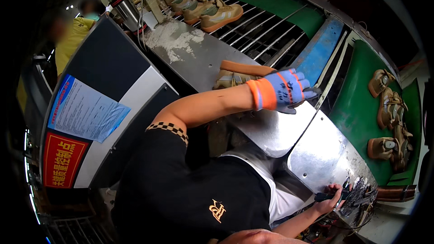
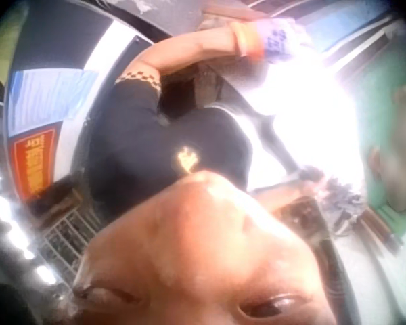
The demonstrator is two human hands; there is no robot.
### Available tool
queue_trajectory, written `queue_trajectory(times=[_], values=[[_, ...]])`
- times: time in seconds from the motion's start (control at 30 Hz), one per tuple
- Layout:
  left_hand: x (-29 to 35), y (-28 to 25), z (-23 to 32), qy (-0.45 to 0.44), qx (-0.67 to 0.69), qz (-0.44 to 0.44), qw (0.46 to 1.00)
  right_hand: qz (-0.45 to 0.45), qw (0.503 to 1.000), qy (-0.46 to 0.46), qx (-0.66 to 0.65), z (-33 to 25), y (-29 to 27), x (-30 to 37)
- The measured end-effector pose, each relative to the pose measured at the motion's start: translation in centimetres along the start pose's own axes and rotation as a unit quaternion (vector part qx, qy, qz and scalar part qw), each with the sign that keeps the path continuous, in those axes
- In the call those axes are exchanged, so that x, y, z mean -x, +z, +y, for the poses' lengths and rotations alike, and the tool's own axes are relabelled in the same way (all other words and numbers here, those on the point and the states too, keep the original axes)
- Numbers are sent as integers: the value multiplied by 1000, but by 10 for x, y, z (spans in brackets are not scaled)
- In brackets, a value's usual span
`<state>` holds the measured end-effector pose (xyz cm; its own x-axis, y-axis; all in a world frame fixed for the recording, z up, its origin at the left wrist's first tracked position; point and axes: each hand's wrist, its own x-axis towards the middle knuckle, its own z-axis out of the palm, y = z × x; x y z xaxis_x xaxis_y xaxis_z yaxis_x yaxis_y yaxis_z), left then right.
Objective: The person uses a handheld air tool to clean the edges and seams of several brown sneakers, one at a time, before placing each shoe onto a moving conveyor belt.
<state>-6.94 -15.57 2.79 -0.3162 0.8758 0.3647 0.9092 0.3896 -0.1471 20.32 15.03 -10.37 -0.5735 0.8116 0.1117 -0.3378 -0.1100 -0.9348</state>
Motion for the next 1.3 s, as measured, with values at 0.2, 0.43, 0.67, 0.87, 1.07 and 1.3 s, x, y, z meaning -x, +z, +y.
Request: queue_trajectory(times=[0.2,0.43,0.67,0.87,1.07,1.3], values=[[23,-88,-17,-44,261,392,881,75,996,54,4,-7,-13,-8],[-23,-34,-20,52,432,305,847,166,980,87,71,-30,-53,-14],[-54,-27,-27,24,523,237,818,-46,988,84,119,-40,69,53],[-64,-14,-34,-28,529,216,820,-246,965,4,92,-77,148,32],[-75,-9,-31,-58,569,204,794,-363,892,-249,102,-95,210,-24],[-93,-1,-39,-104,571,146,801,-317,941,-118,-21,-64,216,-29]])
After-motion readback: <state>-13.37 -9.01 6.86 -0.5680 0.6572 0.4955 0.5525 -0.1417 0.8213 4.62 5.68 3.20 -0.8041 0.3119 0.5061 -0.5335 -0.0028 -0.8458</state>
